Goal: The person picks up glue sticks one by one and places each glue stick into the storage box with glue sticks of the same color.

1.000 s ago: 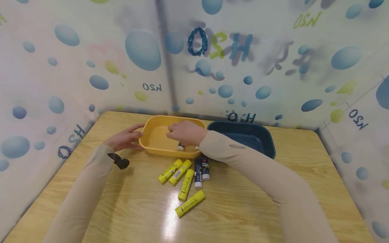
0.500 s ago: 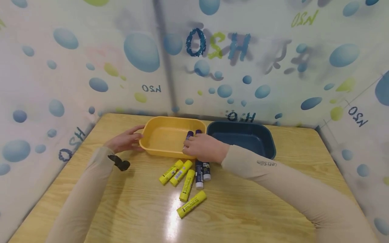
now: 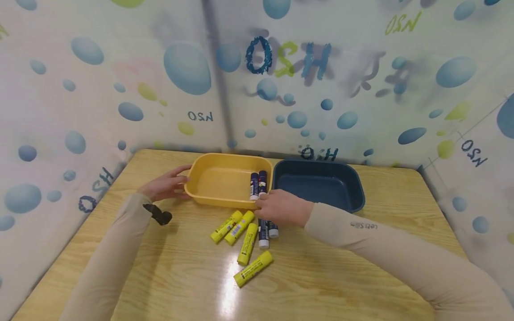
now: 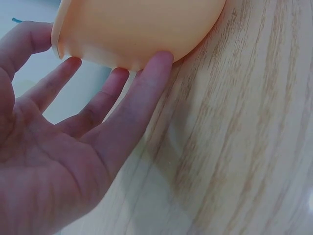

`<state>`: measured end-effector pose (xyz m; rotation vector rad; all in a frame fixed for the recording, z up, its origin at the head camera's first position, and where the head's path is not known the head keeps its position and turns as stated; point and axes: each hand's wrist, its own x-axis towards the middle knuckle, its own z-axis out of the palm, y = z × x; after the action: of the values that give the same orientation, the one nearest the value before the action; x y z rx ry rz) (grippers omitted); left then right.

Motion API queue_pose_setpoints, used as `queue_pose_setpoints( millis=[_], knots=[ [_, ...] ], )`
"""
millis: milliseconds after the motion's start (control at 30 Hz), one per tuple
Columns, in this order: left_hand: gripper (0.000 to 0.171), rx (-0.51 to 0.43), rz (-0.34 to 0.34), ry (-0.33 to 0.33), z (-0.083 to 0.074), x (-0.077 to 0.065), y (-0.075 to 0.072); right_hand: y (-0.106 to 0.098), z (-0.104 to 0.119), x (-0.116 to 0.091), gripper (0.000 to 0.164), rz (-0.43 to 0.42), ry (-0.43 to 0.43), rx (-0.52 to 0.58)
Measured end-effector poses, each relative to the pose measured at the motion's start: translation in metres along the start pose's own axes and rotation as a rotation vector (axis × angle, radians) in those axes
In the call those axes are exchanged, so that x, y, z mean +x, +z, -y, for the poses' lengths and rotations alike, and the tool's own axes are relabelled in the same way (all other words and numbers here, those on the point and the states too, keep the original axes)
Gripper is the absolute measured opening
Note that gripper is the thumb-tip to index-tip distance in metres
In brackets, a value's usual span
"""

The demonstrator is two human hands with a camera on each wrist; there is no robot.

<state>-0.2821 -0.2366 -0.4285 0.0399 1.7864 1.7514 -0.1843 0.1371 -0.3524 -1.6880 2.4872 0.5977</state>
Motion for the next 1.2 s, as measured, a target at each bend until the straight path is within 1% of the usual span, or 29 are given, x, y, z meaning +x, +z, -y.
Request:
queue_pose_setpoints(
  millis=[133,233,533,733,933,1033,1200],
  knots=[
    [0.064,0.003,-0.003,-0.001,0.0,0.0,0.0,0.012,0.002,-0.002,0.029,0.036,-0.005,-0.032],
    [0.064,0.009,-0.008,-0.002,0.0,0.0,0.0,0.021,0.004,-0.003,0.031,0.048,0.002,-0.042],
    [0.064,0.021,-0.01,-0.002,0.001,-0.001,0.001,0.043,0.009,-0.004,0.03,0.039,-0.027,-0.107],
    [0.063,0.021,-0.015,-0.004,0.001,-0.001,0.001,0.049,0.009,-0.003,0.033,-0.008,-0.051,-0.17],
    [0.063,0.021,-0.019,-0.002,0.001,0.0,0.0,0.055,0.008,-0.001,0.03,-0.055,-0.094,-0.235],
    [0.063,0.024,-0.018,-0.003,0.001,0.0,0.0,0.057,0.008,0.0,0.029,-0.063,-0.112,-0.247],
    [0.064,0.023,-0.013,-0.008,0.002,0.0,-0.001,0.057,0.008,0.002,0.032,-0.061,-0.138,-0.23]
  ],
)
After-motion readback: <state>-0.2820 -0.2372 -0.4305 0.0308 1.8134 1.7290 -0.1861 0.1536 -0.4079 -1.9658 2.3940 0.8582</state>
